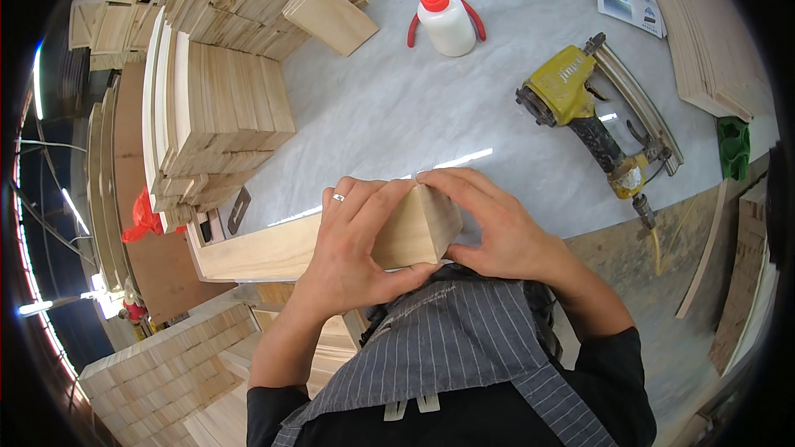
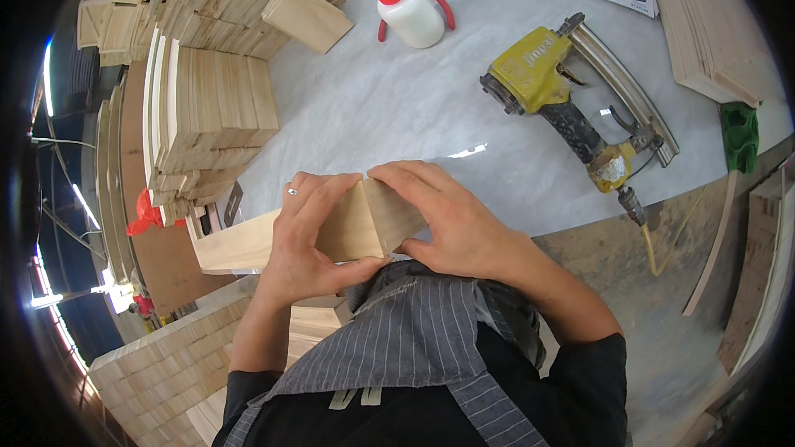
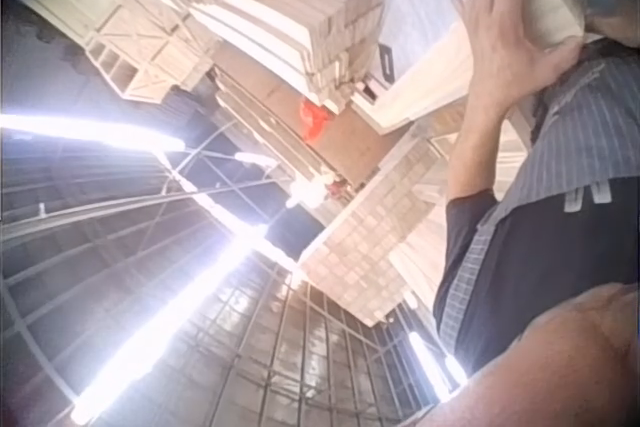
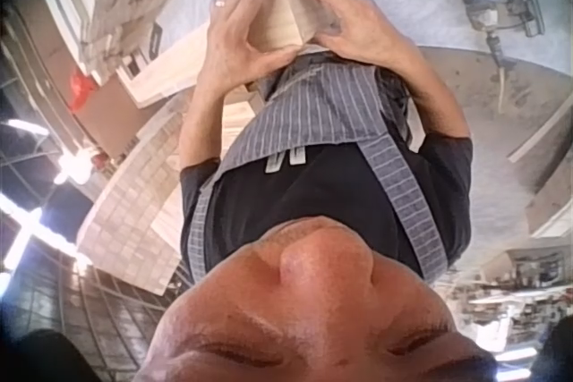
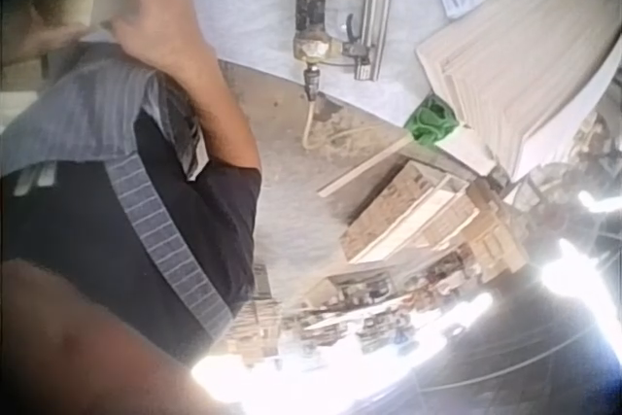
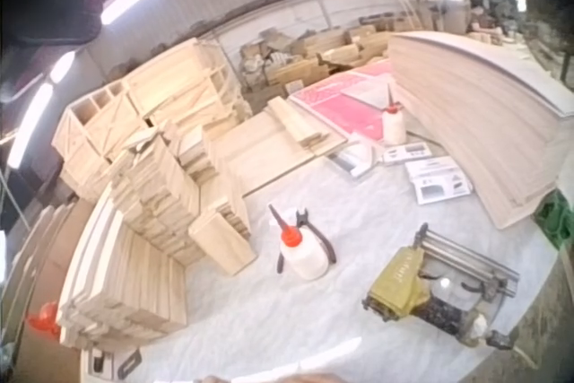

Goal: Assembling wooden boxes by applying glue and using a nail gun.

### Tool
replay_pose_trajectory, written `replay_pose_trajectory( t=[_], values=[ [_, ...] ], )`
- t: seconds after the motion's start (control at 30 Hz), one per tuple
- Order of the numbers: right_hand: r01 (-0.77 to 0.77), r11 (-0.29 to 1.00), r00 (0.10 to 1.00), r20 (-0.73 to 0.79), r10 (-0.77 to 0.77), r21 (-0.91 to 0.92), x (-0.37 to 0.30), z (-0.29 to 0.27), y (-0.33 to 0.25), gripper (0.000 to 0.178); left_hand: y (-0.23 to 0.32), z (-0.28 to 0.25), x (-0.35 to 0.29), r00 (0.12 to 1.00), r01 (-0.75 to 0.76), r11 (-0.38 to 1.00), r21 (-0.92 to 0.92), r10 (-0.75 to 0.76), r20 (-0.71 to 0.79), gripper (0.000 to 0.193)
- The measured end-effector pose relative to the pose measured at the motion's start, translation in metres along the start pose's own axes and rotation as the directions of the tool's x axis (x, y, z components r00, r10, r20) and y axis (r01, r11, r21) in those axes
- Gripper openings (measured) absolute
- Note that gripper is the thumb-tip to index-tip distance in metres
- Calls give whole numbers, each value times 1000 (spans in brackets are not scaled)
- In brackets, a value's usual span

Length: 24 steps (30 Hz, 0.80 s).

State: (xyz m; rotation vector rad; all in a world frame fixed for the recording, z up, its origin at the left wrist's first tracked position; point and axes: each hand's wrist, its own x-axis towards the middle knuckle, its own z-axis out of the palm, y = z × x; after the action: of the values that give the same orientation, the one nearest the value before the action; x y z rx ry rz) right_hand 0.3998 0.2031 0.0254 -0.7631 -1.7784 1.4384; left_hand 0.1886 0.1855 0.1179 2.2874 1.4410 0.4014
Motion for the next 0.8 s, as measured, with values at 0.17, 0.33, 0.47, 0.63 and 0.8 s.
replay_pose_trajectory(
  t=[0.17, 0.33, 0.47, 0.63, 0.8],
  values=[
    [-2, 1000, 1000, -4, 2, 4, -1, 0, -1, 80, 0, 1, -2, 999, 26, 998, -54, -24, 34, 80],
    [20, 999, 1000, 8, -20, -48, 2, -1, 1, 81, 3, -2, 1, 999, 34, 999, -21, -34, 16, 79],
    [29, 997, 999, 20, -28, -65, 3, -2, -3, 81, 3, -3, 2, 997, 55, 998, -37, -53, 50, 78],
    [-6, 998, 997, 73, 10, -58, 6, -3, -6, 79, 2, -5, 0, 994, 96, 994, -56, -92, 67, 78],
    [-26, 995, 995, 93, 35, -95, 5, -2, -10, 79, 1, -2, -1, 998, 42, 997, -65, -38, 55, 72]
  ],
)
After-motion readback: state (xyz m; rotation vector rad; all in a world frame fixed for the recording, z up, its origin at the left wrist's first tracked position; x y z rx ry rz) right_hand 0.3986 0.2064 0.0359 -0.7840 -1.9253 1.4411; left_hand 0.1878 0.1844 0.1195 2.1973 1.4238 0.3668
